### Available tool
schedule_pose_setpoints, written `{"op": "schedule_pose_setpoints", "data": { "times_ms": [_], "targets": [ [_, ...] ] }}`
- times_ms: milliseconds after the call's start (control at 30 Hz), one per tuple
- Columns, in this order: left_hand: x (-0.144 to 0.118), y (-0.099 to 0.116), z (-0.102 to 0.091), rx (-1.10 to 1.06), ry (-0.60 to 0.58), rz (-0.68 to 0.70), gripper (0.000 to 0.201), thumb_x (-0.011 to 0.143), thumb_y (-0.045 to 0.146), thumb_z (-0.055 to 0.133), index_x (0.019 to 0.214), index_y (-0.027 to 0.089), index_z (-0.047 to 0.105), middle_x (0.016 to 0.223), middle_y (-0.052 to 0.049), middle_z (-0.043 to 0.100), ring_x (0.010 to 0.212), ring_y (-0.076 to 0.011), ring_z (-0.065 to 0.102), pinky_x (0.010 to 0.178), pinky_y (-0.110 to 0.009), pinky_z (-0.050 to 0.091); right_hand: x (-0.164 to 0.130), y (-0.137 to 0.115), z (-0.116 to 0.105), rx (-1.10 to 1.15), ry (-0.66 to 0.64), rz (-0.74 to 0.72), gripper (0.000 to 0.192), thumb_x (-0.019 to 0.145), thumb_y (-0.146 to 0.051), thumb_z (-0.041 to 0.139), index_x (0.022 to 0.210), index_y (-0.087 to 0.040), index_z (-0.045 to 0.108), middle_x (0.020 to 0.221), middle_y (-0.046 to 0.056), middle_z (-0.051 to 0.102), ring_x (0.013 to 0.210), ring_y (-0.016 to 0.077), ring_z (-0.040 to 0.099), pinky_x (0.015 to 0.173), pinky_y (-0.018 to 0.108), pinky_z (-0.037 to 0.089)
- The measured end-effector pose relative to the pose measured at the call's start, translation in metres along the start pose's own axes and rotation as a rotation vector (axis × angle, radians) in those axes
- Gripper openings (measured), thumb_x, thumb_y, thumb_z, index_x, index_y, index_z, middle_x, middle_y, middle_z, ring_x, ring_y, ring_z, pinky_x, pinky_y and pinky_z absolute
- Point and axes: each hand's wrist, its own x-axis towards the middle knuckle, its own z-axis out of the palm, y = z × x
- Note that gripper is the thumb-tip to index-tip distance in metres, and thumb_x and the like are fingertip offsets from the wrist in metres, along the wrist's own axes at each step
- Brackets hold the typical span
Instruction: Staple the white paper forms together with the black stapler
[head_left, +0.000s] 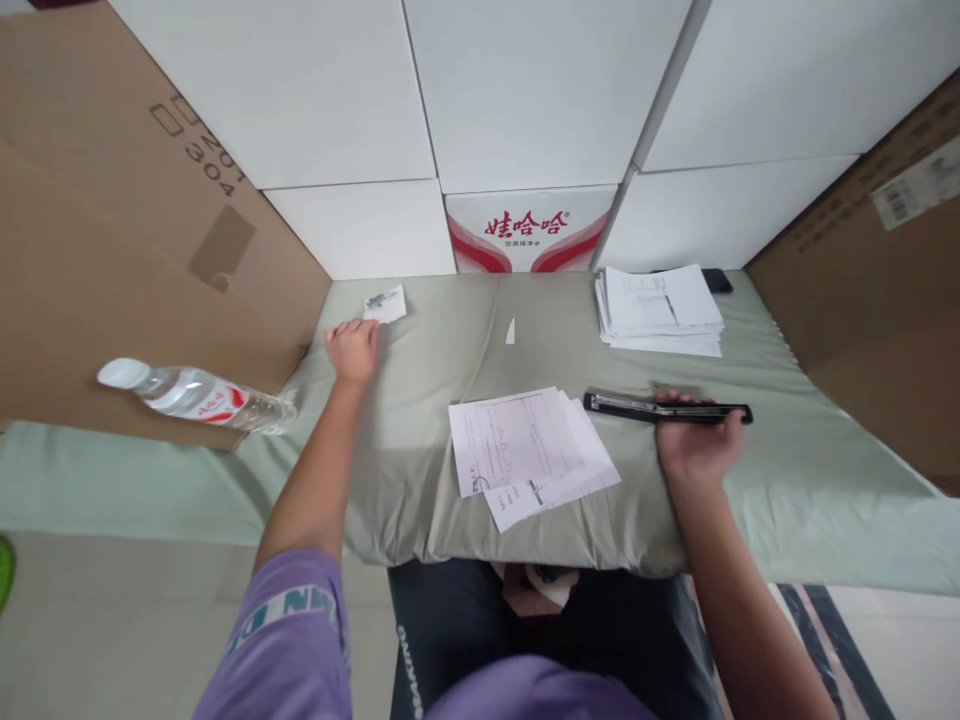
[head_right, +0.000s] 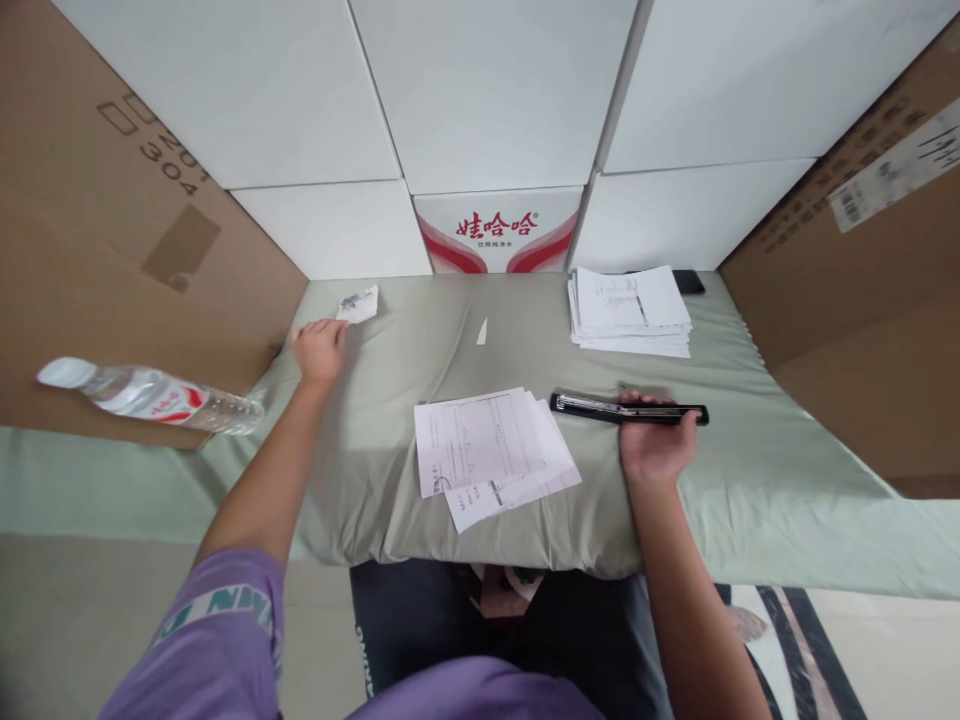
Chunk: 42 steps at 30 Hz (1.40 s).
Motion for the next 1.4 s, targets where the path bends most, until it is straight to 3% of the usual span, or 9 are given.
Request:
{"op": "schedule_pose_setpoints", "data": {
  "times_ms": [200,367,433,600,733,867,1000,1133,1400],
  "targets": [
    [-0.026,0.057,-0.017,-0.427,0.196,-0.101,0.02,0.093,0.033,0.06,0.092,0.02,0.075,0.094,-0.006,0.076,0.087,-0.0221,0.067,0.086,-0.034,0.044,0.001,-0.008,0.0,-0.031,0.122,-0.176,0.015,0.084,-0.037,0.06,0.093,-0.025,0.064,0.087,0.001,0.067,0.089,0.0193,0.07,0.091,0.042,0.059],
    [-0.063,0.111,-0.042,-0.775,0.247,-0.168,0.013,0.083,0.03,0.07,0.081,0.019,0.076,0.079,-0.002,0.076,0.077,-0.0184,0.068,0.079,-0.03,0.05,-0.028,-0.031,0.011,-0.454,0.226,-0.806,0.048,0.076,-0.017,0.068,0.122,-0.032,0.063,0.128,0.002,0.058,0.117,0.0198,0.06,0.116,0.042,0.044],
    [-0.08,0.13,-0.054,-0.865,0.248,-0.16,0.012,0.082,0.03,0.072,0.078,0.019,0.075,0.077,-0.002,0.075,0.075,-0.0173,0.067,0.077,-0.029,0.05,-0.052,-0.038,0.024,-0.624,0.178,-0.891,0.047,0.076,-0.02,0.072,0.122,-0.029,0.064,0.13,0.006,0.057,0.127,0.0238,0.054,0.122,0.047,0.036],
    [-0.127,0.179,-0.08,-0.988,0.243,-0.136,0.016,0.08,0.035,0.076,0.077,0.019,0.075,0.075,-0.001,0.073,0.069,-0.0139,0.062,0.067,-0.026,0.048,-0.112,-0.029,0.061,-0.637,-0.166,-0.49,0.019,0.079,-0.026,0.078,0.097,-0.024,0.072,0.109,0.007,0.068,0.119,0.0241,0.061,0.115,0.044,0.043],
    [-0.177,0.22,-0.096,-1.218,0.122,-0.172,0.022,0.076,0.041,0.081,0.075,0.02,0.073,0.071,0.0,0.069,0.065,-0.0131,0.06,0.062,-0.026,0.047,-0.132,-0.007,0.065,-0.406,-0.394,0.02,0.045,0.075,-0.036,0.085,0.116,-0.028,0.068,0.121,0.005,0.07,0.112,0.0204,0.066,0.102,0.039,0.053],
    [-0.223,0.248,-0.101,-1.4,0.006,-0.252,0.03,0.07,0.047,0.085,0.07,0.021,0.069,0.067,0.001,0.065,0.065,-0.0126,0.058,0.062,-0.025,0.047,-0.139,0.002,0.046,-0.247,-0.484,0.372,0.045,0.076,-0.05,0.082,0.112,-0.025,0.069,0.109,0.004,0.073,0.086,0.0191,0.069,0.072,0.035,0.063],
    [-0.251,0.256,-0.093,-1.474,-0.07,-0.318,0.043,0.072,0.059,0.081,0.066,0.021,0.062,0.064,0.002,0.059,0.062,-0.0116,0.055,0.06,-0.025,0.045,-0.149,-0.005,0.028,-0.216,-0.445,0.418,0.035,0.08,-0.043,0.08,0.105,-0.021,0.071,0.088,0.001,0.07,0.063,0.0144,0.062,0.05,0.028,0.057],
    [-0.265,0.259,-0.086,-1.505,-0.183,-0.321,0.053,0.081,0.073,0.065,0.07,0.022,0.059,0.063,0.001,0.054,0.061,-0.0127,0.054,0.057,-0.026,0.043,-0.156,-0.01,0.016,-0.202,-0.404,0.439,0.035,0.081,-0.045,0.079,0.102,-0.019,0.07,0.081,-0.001,0.068,0.056,0.0114,0.057,0.047,0.025,0.053],
    [-0.268,0.261,-0.098,-1.517,-0.292,-0.281,0.046,0.076,0.063,0.078,0.073,0.02,0.062,0.062,0.003,0.049,0.056,-0.0088,0.045,0.053,-0.022,0.037,-0.158,-0.01,0.006,-0.237,-0.39,0.487,0.036,0.08,-0.048,0.079,0.101,-0.02,0.069,0.078,-0.003,0.065,0.055,0.0097,0.053,0.042,0.023,0.05]
  ]
}}
